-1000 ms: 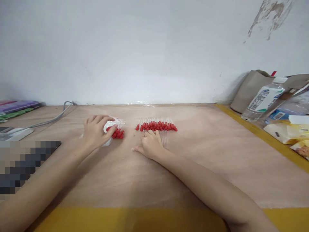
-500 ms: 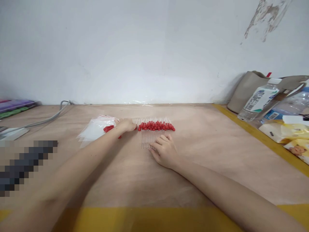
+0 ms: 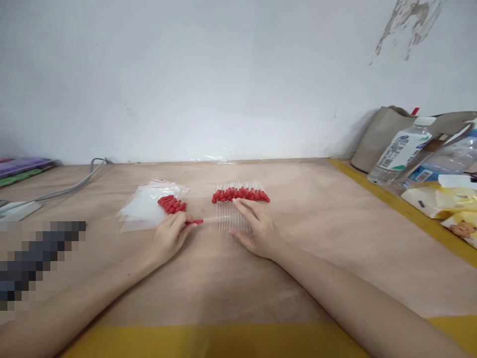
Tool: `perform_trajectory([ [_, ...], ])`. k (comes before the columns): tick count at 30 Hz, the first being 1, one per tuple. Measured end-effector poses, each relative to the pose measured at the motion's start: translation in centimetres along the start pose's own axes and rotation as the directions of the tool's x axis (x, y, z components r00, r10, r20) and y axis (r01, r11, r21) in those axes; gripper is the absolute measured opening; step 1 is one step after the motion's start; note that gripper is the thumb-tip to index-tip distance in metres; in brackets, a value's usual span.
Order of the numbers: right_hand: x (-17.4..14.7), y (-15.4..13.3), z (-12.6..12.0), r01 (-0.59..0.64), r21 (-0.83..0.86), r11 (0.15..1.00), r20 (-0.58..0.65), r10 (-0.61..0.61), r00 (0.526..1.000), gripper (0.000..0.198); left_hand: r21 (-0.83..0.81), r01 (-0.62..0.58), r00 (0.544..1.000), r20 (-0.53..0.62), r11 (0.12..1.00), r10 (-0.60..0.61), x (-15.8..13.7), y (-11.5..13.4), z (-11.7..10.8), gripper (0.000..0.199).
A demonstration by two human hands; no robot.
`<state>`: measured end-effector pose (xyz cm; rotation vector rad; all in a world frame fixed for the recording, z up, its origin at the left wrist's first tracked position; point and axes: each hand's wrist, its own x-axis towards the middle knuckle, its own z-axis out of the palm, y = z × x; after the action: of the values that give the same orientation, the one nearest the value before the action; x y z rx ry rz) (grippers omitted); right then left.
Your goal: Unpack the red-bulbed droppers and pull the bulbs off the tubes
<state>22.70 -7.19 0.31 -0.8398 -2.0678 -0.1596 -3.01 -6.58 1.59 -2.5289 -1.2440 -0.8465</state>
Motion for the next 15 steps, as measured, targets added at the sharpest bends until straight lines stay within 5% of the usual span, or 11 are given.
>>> perform_trajectory([
  [5,-0.1,-0.4,0.3,0.169,-0.068,0.983,0.144,-0.158,0.977,0.044,-0.167,-0.136,0.990,-0.048,0.976,0.130,-0.7,1.3,1.5,0.009],
  [11,0.4,-0.7,1.2,0.147,-0.085,0.985,0.155,-0.133,0.979,0.024,-0.208,-0.203,0.977,-0.106,0.957,0.184,-0.4,1.6,1.3,0.004],
  [15,0.5,-0.6,1.6,0.148,-0.043,0.988,0.159,-0.139,0.977,0.020,-0.216,-0.200,0.978,-0.107,0.956,0.180,-0.1,1.8,1.1,0.024],
])
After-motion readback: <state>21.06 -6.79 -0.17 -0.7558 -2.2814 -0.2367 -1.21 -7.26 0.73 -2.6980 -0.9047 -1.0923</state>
